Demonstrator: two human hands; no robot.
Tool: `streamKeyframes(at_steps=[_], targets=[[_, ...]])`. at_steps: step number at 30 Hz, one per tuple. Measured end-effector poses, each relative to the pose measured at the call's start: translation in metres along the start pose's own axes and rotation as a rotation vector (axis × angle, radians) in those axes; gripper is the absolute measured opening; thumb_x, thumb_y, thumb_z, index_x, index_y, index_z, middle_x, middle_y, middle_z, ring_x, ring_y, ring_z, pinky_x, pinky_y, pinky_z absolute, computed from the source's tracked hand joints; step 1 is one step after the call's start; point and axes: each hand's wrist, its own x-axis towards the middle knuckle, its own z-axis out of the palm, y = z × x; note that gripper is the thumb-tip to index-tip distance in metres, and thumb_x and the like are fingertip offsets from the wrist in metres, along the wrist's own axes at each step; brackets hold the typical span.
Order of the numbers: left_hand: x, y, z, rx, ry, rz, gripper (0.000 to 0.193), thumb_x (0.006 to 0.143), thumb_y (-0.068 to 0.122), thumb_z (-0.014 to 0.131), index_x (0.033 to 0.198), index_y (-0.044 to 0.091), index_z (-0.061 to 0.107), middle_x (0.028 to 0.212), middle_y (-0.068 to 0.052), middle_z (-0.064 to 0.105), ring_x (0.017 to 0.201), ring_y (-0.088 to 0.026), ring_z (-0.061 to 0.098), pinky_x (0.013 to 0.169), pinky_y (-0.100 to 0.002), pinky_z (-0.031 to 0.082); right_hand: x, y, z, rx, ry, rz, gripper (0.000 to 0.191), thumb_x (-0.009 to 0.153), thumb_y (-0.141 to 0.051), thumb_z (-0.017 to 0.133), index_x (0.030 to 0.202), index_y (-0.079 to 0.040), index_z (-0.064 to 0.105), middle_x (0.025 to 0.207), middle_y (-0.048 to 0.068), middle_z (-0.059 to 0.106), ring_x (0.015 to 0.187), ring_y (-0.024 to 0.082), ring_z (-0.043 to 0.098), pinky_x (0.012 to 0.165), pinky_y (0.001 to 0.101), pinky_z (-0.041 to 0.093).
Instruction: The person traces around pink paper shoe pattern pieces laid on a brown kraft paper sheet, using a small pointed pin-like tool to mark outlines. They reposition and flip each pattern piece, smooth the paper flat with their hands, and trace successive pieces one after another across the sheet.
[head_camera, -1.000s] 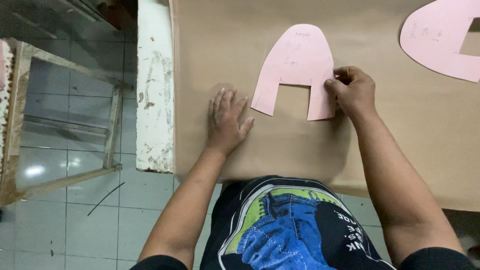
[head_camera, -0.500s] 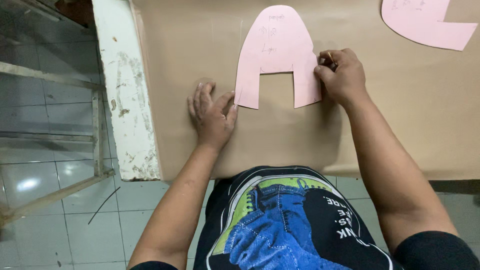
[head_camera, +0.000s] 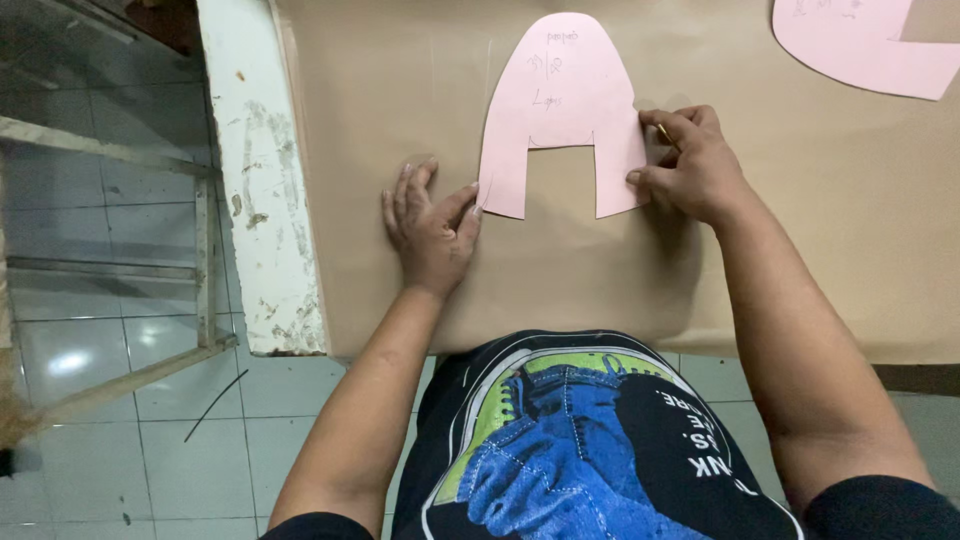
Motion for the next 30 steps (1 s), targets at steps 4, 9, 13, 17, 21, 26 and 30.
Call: streamKeyframes(at_steps=[4,9,13,17,21,26,30], targets=[[0.000,0.003,0.001,0.002,0.007,-0.021,0.022,0.089,0.033,0.076,0.108,0.025,0.081,0.150,-0.013,0.050,0.150,-0.036,0.032,0.125,-0.061,0.010,0.000,0.006,0.002,0.037,0.027,-0.023,0.070,0.075,-0.011,0.088,0.140,-0.011,0.061,0.136,0.008,0.046,0.104,0.022,0.063,0.091,0.0337,0.058],[0.001,0.003,0.001,0.004,0.018,-0.014,0.021,0.088,0.035,0.077,0.107,0.025,0.081,0.150,-0.012,0.050,0.150,-0.036,0.032,0.125,-0.060,0.011,0.003,0.013,0.003,0.046,0.031,-0.038,0.065,0.077,-0.011,0.088,0.137,-0.007,0.062,0.138,0.010,0.046,0.102,0.023,0.066,0.092,0.0340,0.059],[0.000,0.005,0.001,0.006,0.020,-0.017,0.021,0.089,0.034,0.077,0.107,0.024,0.080,0.150,-0.012,0.050,0.150,-0.037,0.032,0.125,-0.061,0.012,0.003,0.017,0.004,0.059,0.038,-0.037,0.064,0.078,-0.011,0.088,0.137,-0.007,0.063,0.138,0.010,0.045,0.102,0.021,0.067,0.090,0.0324,0.060],[0.000,0.006,0.001,0.010,0.025,-0.024,0.020,0.089,0.033,0.076,0.107,0.024,0.080,0.149,-0.011,0.051,0.150,-0.036,0.033,0.124,-0.061,0.013,0.001,0.020,0.006,0.102,0.046,-0.046,0.059,0.081,-0.010,0.087,0.136,-0.006,0.066,0.138,0.009,0.044,0.098,0.019,0.068,0.087,0.0313,0.060],[0.000,0.005,0.001,0.019,0.029,-0.008,0.020,0.090,0.033,0.076,0.108,0.024,0.080,0.149,-0.012,0.051,0.150,-0.036,0.033,0.124,-0.062,0.013,0.000,0.022,0.007,0.085,0.050,-0.054,0.060,0.080,-0.010,0.088,0.136,-0.007,0.067,0.137,0.008,0.045,0.098,0.018,0.067,0.086,0.0307,0.059],[-0.001,0.005,0.000,0.023,0.030,-0.008,0.022,0.090,0.033,0.076,0.109,0.024,0.080,0.149,-0.011,0.051,0.150,-0.036,0.033,0.125,-0.061,0.013,-0.001,0.024,0.007,0.080,0.054,-0.063,0.055,0.083,-0.010,0.085,0.135,-0.009,0.068,0.135,0.007,0.045,0.100,0.017,0.064,0.088,0.0313,0.057],[-0.002,0.006,0.000,0.017,0.024,-0.018,0.020,0.090,0.033,0.076,0.107,0.024,0.081,0.150,-0.011,0.051,0.150,-0.036,0.033,0.125,-0.061,0.012,-0.002,0.028,0.006,0.068,0.064,-0.100,0.052,0.087,-0.009,0.081,0.138,-0.012,0.069,0.132,0.006,0.047,0.098,0.017,0.058,0.090,0.0308,0.054]])
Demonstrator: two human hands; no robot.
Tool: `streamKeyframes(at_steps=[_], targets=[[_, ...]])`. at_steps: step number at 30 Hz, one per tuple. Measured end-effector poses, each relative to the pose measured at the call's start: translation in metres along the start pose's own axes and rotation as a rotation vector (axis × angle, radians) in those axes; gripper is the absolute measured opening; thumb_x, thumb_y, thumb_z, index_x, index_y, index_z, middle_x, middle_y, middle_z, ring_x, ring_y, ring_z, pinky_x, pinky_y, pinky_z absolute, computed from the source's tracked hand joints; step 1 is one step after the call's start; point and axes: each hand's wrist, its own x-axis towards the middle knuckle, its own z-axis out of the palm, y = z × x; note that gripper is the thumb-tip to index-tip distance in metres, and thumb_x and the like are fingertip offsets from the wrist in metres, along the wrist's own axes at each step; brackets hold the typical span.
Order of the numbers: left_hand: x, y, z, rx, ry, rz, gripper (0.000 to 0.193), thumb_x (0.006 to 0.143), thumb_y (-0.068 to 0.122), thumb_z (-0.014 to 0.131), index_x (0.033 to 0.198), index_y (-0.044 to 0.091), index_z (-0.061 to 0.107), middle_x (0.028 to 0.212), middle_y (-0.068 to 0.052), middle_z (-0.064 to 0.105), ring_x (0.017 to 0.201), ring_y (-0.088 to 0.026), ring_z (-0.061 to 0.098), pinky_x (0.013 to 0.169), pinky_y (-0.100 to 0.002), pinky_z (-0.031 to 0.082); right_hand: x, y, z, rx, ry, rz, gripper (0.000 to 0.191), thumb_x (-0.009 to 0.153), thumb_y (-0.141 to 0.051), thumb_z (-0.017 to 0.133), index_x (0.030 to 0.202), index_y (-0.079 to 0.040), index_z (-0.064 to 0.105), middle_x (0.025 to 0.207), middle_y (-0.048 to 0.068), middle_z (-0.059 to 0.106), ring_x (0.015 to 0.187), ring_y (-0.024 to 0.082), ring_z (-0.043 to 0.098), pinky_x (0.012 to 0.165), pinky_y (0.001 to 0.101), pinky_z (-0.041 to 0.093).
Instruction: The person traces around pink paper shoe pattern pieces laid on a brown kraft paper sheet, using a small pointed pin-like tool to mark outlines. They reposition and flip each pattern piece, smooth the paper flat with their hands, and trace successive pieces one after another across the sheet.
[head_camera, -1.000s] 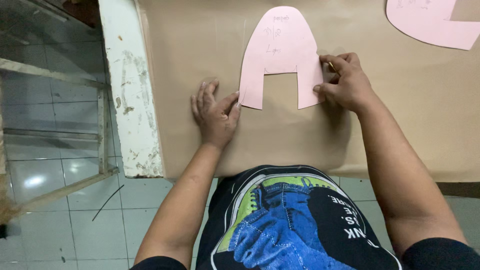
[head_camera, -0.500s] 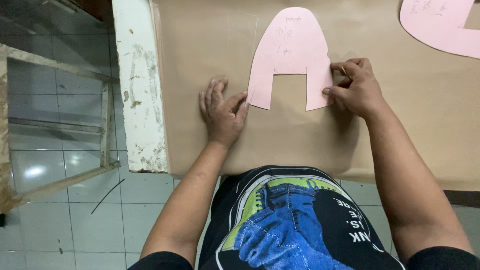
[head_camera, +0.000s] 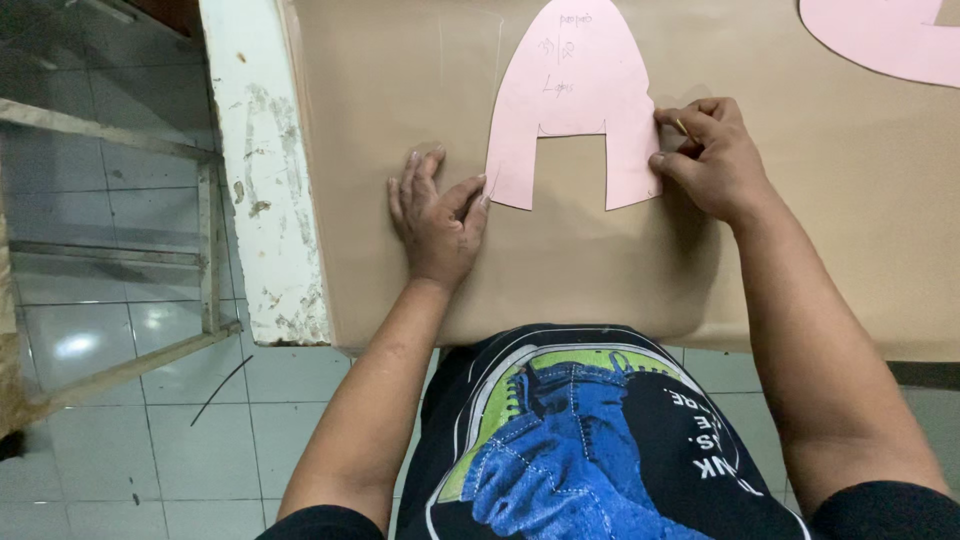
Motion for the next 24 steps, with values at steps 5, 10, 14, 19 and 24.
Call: streamKeyframes(at_steps=[5,10,14,19,24], targets=[[0.0000,0.0001,0.0002,0.007,0.003,0.006,0.019,0.089,0.033,0.078,0.106,0.024,0.082,0.150,-0.011,0.051,0.150,-0.036,0.034,0.125,-0.060,0.014,-0.0007,0.0032,-0.0005,0.033,-0.003,-0.024,0.052,0.087,-0.010,0.080,0.138,-0.012,0.068,0.131,0.005,0.047,0.098,0.015,0.058,0.091,0.0296,0.053],[-0.0010,-0.0012,-0.0003,0.007,0.002,0.021,0.019,0.089,0.032,0.079,0.105,0.024,0.082,0.150,-0.011,0.051,0.150,-0.037,0.035,0.125,-0.061,0.014,-0.0001,0.0038,-0.0009,0.020,-0.012,0.002,0.051,0.087,-0.011,0.080,0.137,-0.012,0.069,0.131,0.006,0.048,0.098,0.015,0.058,0.091,0.0292,0.053],[-0.0008,-0.0020,0.0001,0.003,0.004,0.027,0.018,0.089,0.032,0.079,0.105,0.024,0.082,0.150,-0.012,0.051,0.150,-0.038,0.035,0.124,-0.062,0.014,0.0005,0.0044,-0.0023,-0.004,-0.012,-0.018,0.051,0.087,-0.009,0.081,0.136,-0.011,0.070,0.132,0.007,0.048,0.100,0.017,0.056,0.091,0.0309,0.053],[-0.0005,-0.0024,0.0006,-0.002,0.011,0.029,0.020,0.088,0.031,0.078,0.106,0.024,0.082,0.150,-0.012,0.051,0.150,-0.038,0.034,0.124,-0.061,0.014,-0.0005,0.0051,-0.0033,0.018,-0.015,-0.036,0.049,0.087,-0.009,0.081,0.135,-0.011,0.070,0.132,0.006,0.048,0.101,0.016,0.057,0.091,0.0301,0.053],[-0.0011,-0.0018,0.0001,-0.003,0.009,0.035,0.020,0.089,0.031,0.078,0.107,0.023,0.082,0.151,-0.012,0.051,0.150,-0.038,0.034,0.125,-0.061,0.013,-0.0009,0.0058,-0.0028,0.031,-0.011,-0.041,0.048,0.087,-0.009,0.080,0.134,-0.010,0.070,0.132,0.006,0.049,0.098,0.016,0.057,0.089,0.0292,0.053]])
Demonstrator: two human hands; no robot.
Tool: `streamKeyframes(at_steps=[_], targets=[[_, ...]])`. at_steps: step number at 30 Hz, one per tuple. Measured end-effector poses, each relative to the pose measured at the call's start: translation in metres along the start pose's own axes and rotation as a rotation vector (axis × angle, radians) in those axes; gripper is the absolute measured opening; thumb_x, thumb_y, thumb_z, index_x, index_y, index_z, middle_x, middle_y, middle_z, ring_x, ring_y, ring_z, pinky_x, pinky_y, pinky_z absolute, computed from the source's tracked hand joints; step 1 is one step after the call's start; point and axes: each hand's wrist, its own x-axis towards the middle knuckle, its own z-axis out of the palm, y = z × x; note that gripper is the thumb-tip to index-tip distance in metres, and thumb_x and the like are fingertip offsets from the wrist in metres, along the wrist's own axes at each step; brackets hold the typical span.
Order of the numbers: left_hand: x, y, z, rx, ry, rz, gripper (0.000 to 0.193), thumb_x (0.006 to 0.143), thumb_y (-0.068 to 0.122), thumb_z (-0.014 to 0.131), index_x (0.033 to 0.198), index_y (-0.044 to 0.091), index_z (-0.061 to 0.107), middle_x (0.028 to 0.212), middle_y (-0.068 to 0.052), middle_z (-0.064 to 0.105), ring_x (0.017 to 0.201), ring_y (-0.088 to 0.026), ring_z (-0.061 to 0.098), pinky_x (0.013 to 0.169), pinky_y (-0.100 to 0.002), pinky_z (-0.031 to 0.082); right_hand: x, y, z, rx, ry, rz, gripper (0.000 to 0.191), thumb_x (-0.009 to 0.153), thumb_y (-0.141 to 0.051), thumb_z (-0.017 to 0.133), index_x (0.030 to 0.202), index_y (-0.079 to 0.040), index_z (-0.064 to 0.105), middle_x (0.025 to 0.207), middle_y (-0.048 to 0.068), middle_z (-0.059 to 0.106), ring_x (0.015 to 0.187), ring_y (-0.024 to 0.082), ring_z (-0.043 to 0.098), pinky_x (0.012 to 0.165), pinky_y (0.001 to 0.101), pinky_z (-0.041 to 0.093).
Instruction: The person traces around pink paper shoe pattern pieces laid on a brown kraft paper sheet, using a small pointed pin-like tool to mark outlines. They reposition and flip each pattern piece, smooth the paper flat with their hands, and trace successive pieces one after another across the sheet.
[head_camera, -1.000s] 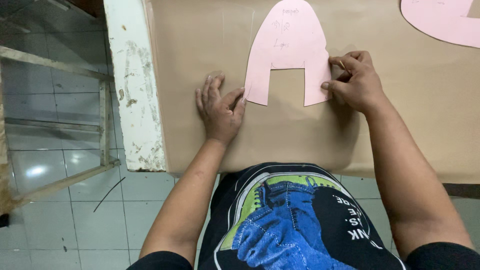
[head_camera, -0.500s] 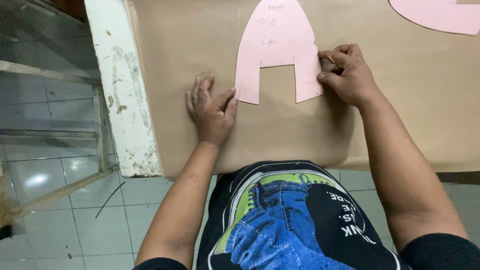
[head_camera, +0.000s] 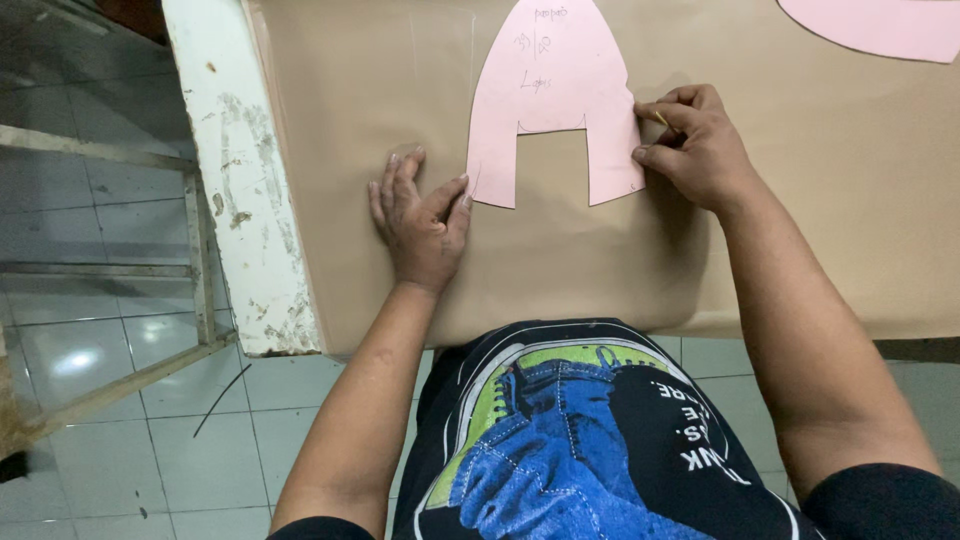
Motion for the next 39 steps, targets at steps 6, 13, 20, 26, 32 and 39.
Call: streamKeyframes(at_steps=[6,13,20,26,32,39], targets=[[-0.0001,0.0022,-0.0016,-0.002,-0.025,-0.024,0.020,0.090,0.031,0.077,0.108,0.023,0.081,0.151,-0.012,0.050,0.150,-0.037,0.033,0.125,-0.061,0.011,-0.0024,0.0017,0.0007,-0.031,0.007,-0.021,0.048,0.087,-0.010,0.082,0.133,-0.009,0.071,0.133,0.006,0.049,0.102,0.016,0.058,0.090,0.0292,0.054],[-0.0004,0.0038,-0.0027,0.004,-0.026,-0.029,0.021,0.091,0.031,0.076,0.110,0.022,0.081,0.152,-0.012,0.049,0.151,-0.037,0.032,0.125,-0.061,0.011,-0.0037,0.0018,0.0004,-0.037,0.008,-0.019,0.046,0.088,-0.011,0.081,0.133,-0.009,0.071,0.134,0.007,0.050,0.103,0.016,0.059,0.091,0.0295,0.054],[-0.0002,0.0057,-0.0021,0.000,-0.002,-0.028,0.020,0.091,0.030,0.076,0.109,0.022,0.080,0.151,-0.012,0.051,0.151,-0.036,0.033,0.126,-0.060,0.012,-0.0037,0.0029,0.0016,-0.004,0.025,-0.070,0.046,0.088,-0.009,0.081,0.133,-0.006,0.071,0.135,0.007,0.048,0.107,0.016,0.058,0.094,0.0290,0.054],[0.0001,0.0065,-0.0034,-0.001,-0.013,-0.036,0.019,0.091,0.029,0.075,0.108,0.022,0.080,0.149,-0.012,0.051,0.151,-0.036,0.033,0.126,-0.060,0.012,-0.0042,0.0020,0.0002,-0.031,0.005,-0.022,0.046,0.089,-0.010,0.081,0.134,-0.008,0.071,0.134,0.006,0.049,0.102,0.015,0.059,0.092,0.0294,0.054],[-0.0008,0.0068,-0.0039,-0.014,-0.017,-0.038,0.019,0.093,0.030,0.074,0.109,0.021,0.080,0.151,-0.012,0.051,0.151,-0.036,0.032,0.126,-0.060,0.011,-0.0054,-0.0021,0.0000,-0.035,0.000,-0.014,0.046,0.088,-0.011,0.080,0.134,-0.009,0.071,0.135,0.006,0.048,0.101,0.015,0.060,0.093,0.0296,0.055],[-0.0007,0.0061,-0.0033,0.007,-0.029,-0.038,0.019,0.092,0.030,0.074,0.108,0.023,0.081,0.150,-0.012,0.050,0.151,-0.036,0.032,0.125,-0.060,0.011,-0.0061,-0.0034,-0.0005,-0.032,-0.002,0.005,0.047,0.088,-0.011,0.080,0.135,-0.010,0.070,0.136,0.006,0.048,0.102,0.015,0.060,0.093,0.0294,0.054]])
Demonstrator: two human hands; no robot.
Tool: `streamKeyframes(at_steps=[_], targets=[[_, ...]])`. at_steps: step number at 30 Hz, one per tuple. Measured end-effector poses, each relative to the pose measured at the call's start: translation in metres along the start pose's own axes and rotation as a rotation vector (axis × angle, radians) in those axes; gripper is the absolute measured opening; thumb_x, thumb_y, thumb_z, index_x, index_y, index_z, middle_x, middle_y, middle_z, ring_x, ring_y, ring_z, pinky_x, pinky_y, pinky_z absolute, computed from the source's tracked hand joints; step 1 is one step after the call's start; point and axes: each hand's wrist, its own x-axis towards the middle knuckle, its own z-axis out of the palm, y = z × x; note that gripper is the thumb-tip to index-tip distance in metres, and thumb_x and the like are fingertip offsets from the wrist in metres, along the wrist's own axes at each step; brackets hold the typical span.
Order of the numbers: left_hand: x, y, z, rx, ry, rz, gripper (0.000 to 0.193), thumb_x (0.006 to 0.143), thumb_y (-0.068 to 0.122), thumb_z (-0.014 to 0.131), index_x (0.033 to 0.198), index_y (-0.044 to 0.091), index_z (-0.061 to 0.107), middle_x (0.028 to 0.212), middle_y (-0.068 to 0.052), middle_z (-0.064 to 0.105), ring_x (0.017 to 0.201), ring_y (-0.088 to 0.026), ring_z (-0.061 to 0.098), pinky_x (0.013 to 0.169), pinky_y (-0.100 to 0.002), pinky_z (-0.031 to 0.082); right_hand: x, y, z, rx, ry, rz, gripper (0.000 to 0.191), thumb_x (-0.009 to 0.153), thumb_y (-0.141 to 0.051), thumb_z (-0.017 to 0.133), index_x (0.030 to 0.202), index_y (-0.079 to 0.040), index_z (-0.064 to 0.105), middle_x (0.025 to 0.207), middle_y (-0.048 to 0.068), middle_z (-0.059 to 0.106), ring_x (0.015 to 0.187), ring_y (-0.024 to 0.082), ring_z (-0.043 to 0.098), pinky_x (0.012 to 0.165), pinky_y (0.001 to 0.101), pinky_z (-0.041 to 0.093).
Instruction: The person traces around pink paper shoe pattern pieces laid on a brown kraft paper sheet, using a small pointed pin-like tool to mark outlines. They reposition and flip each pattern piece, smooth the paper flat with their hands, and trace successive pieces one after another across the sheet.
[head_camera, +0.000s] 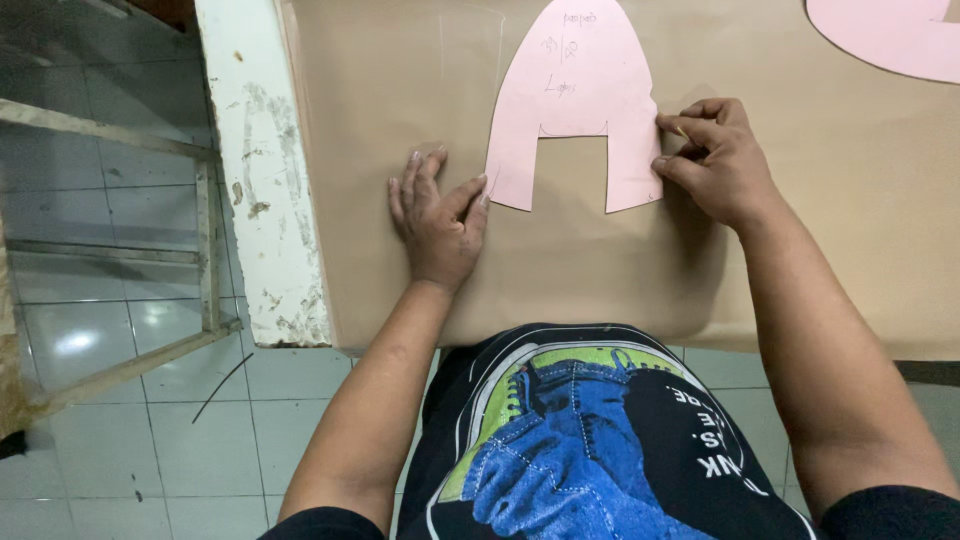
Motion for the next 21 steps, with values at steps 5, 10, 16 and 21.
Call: streamKeyframes(at_steps=[5,10,16,21], targets=[[-0.0005,0.0004,0.0001,-0.003,0.012,0.014,0.018,0.092,0.030,0.075,0.108,0.024,0.082,0.150,-0.012,0.050,0.151,-0.036,0.032,0.125,-0.060,0.012,0.0010,0.0039,-0.0010,0.014,0.010,-0.043,0.049,0.088,-0.010,0.081,0.136,-0.010,0.071,0.135,0.007,0.048,0.104,0.015,0.058,0.094,0.0289,0.054],[0.0003,0.0011,0.0000,-0.015,0.019,-0.002,0.018,0.092,0.031,0.076,0.107,0.023,0.082,0.150,-0.011,0.051,0.151,-0.035,0.033,0.126,-0.060,0.012,0.0033,0.0050,-0.0014,-0.007,0.003,-0.033,0.048,0.088,-0.011,0.082,0.135,-0.009,0.071,0.135,0.006,0.048,0.102,0.015,0.057,0.092,0.0290,0.053],[-0.0002,0.0022,0.0007,0.008,0.032,0.012,0.018,0.092,0.031,0.077,0.107,0.024,0.082,0.149,-0.011,0.051,0.150,-0.036,0.034,0.125,-0.061,0.013,0.0021,0.0042,-0.0019,-0.002,0.005,-0.017,0.048,0.088,-0.011,0.081,0.135,-0.010,0.070,0.136,0.006,0.048,0.103,0.015,0.058,0.093,0.0286,0.054],[-0.0009,0.0016,0.0010,0.007,0.019,0.016,0.018,0.091,0.031,0.077,0.107,0.024,0.082,0.149,-0.011,0.051,0.150,-0.037,0.034,0.125,-0.061,0.013,0.0003,0.0037,-0.0031,0.022,-0.006,0.000,0.047,0.089,-0.011,0.080,0.135,-0.010,0.070,0.135,0.006,0.048,0.100,0.016,0.058,0.093,0.0293,0.054]])
